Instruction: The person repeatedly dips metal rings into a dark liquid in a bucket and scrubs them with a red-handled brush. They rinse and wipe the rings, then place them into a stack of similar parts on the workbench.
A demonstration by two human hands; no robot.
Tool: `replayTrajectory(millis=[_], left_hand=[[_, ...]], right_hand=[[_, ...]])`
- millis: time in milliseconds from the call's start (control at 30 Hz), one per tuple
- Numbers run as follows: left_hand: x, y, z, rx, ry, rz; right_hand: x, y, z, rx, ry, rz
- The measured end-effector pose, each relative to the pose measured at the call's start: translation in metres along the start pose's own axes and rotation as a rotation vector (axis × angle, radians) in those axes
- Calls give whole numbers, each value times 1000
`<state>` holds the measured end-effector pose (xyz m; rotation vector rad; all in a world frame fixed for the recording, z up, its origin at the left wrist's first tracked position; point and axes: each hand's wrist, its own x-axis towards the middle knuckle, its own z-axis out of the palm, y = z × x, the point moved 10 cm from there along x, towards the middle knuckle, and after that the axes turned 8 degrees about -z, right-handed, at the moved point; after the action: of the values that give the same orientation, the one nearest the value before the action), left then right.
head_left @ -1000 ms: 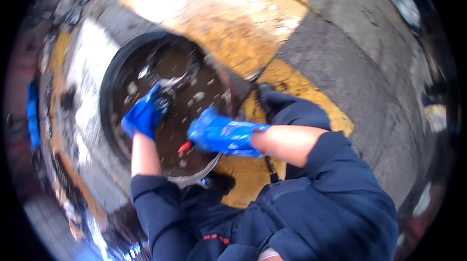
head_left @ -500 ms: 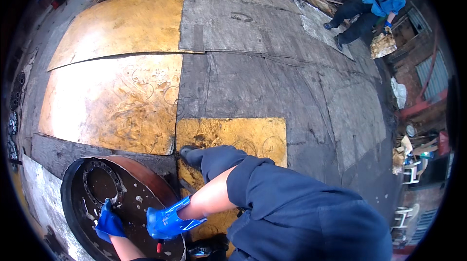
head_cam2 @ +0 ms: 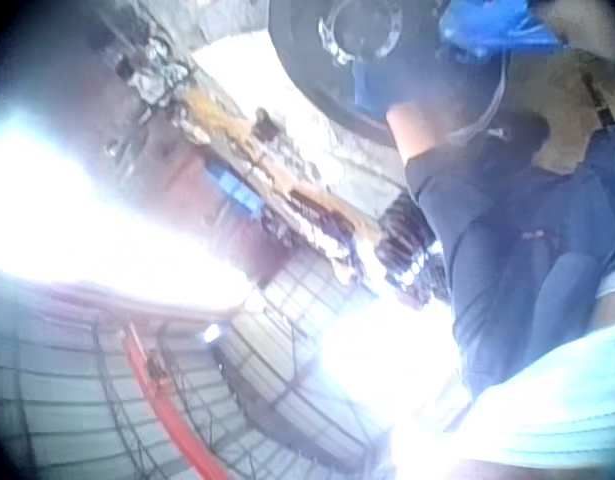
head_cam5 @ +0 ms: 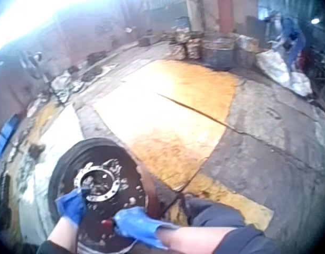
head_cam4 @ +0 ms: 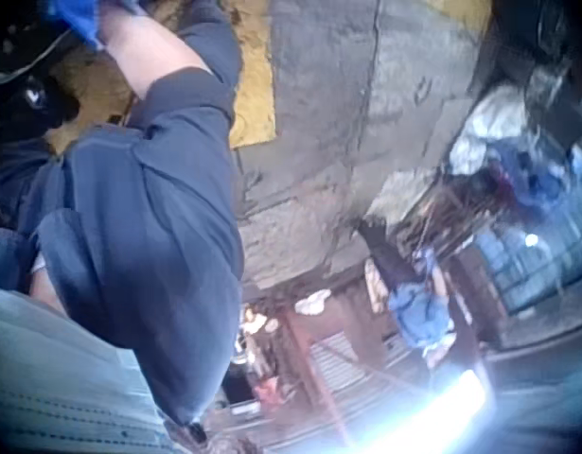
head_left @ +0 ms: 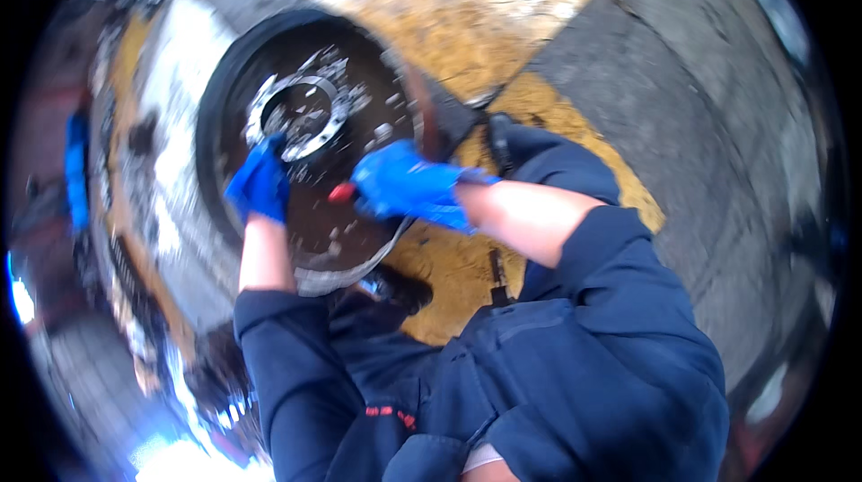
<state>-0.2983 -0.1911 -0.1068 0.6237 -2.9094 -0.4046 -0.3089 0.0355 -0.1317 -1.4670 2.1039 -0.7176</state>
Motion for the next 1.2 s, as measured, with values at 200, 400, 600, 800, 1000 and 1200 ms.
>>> replayTrajectory(millis=[200,400,600,800,1000,1200], left_hand=[[-34,-58,-38,-529,-50,-269],[-81,-32,-88,85,-96,-209],[-118,-20,-82,266,-113,-247],[-132,-10,-63,405,-113,-154],[-143,-31,-46,199,-132,-527],[-156,-52,-44,-25,-210,-713]], right_hand=[[-1,8,-1,3,32,42],[11,6,2,-87,-136,157],[19,5,-7,-47,-110,185],[24,9,-1,-110,-175,218],[25,-14,-7,-99,-47,93],[41,-34,10,-179,131,-160]])
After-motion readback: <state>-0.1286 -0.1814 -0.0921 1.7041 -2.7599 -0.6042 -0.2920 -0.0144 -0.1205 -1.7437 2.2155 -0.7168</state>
